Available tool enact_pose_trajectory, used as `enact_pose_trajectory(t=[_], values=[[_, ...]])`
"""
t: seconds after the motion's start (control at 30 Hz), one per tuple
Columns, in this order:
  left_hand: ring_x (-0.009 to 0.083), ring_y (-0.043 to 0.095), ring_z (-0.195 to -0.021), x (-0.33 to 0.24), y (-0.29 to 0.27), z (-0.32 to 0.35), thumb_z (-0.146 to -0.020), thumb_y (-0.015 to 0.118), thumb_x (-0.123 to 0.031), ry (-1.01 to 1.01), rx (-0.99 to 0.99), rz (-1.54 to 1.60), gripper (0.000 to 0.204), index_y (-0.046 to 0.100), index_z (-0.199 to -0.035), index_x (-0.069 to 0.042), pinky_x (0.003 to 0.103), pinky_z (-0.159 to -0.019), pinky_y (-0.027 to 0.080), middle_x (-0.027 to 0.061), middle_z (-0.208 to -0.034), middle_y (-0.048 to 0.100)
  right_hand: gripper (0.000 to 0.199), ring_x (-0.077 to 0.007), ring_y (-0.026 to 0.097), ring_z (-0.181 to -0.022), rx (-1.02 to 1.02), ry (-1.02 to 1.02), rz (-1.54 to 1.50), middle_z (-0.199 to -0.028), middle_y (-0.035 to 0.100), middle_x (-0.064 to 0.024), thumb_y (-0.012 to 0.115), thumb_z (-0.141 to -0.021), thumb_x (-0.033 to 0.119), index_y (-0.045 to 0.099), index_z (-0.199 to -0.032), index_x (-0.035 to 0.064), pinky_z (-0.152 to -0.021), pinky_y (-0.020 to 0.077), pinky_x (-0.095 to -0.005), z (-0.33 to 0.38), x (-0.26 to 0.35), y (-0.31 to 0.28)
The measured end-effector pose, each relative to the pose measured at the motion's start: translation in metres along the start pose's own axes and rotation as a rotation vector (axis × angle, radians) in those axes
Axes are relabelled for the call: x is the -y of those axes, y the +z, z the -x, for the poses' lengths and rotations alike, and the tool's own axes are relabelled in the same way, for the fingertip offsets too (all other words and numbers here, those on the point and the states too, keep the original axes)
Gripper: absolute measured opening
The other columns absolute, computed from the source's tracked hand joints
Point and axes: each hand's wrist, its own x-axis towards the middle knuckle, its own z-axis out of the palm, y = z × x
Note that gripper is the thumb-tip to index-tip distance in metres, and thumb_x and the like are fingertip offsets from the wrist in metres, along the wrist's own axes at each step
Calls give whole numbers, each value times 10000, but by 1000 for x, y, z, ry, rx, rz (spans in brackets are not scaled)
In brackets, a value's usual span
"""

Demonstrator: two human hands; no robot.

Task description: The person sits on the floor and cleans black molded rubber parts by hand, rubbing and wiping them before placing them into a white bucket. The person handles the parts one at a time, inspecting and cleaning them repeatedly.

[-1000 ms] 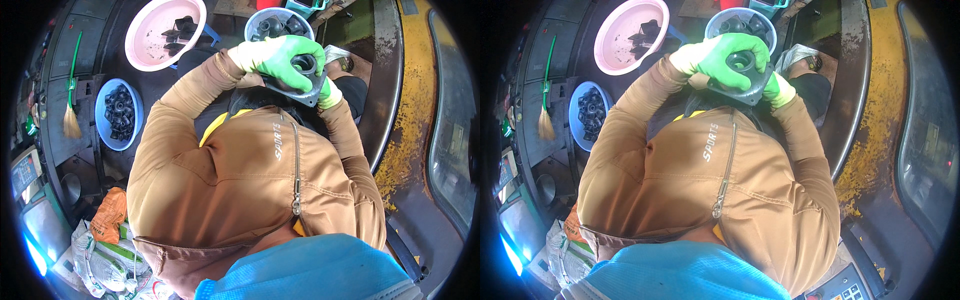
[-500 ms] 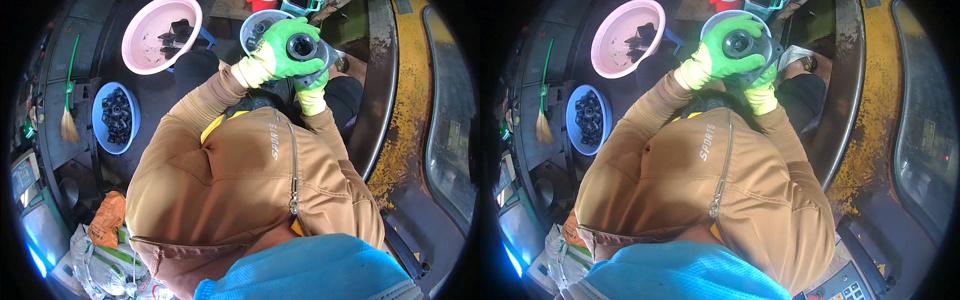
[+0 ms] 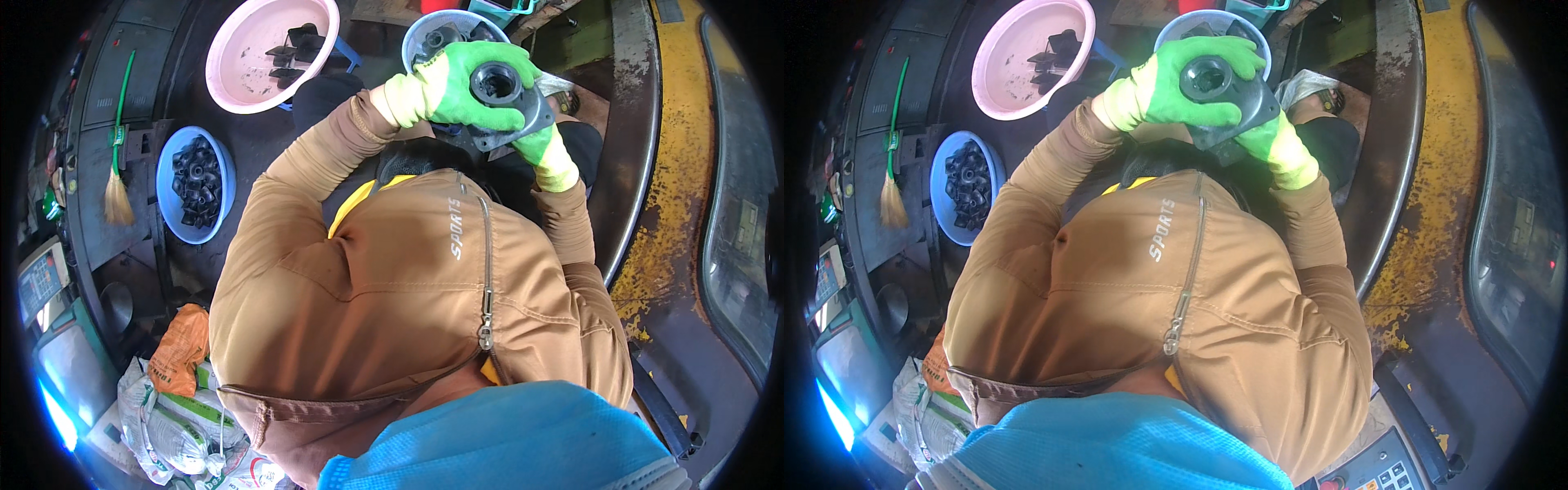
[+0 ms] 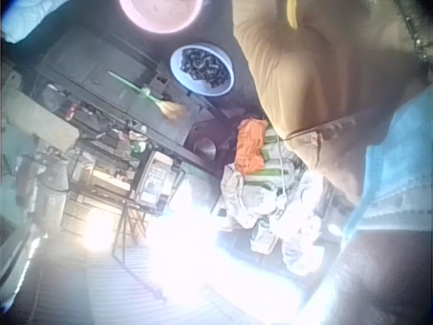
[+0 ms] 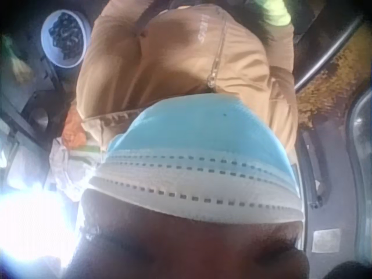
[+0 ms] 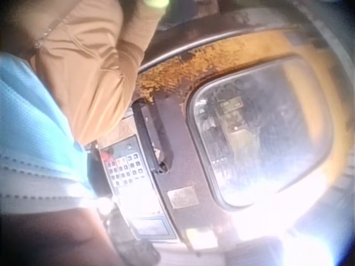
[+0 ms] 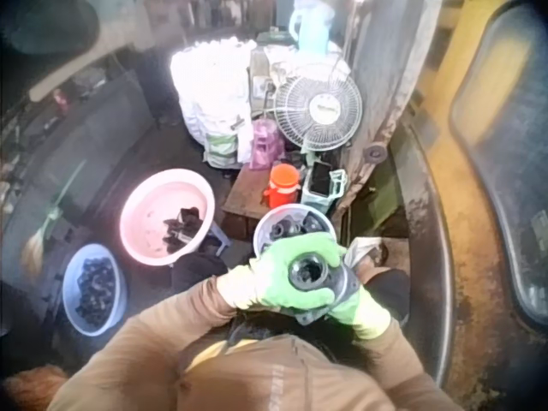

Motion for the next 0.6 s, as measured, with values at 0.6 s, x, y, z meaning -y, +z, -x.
enact_pose_trajectory(t=[0.6], values=[[241,508,-1215,-1,-30,-17,-657,764,-183,-136,323,54,684,533,-1287,-48,368,-1029,401,125,-1384,477,565,-209,533,-1179,74,-86,-61,-1323,528,-102,689,-849,169,449,-1344,39,-986,449,-344,-16,-21,8]])
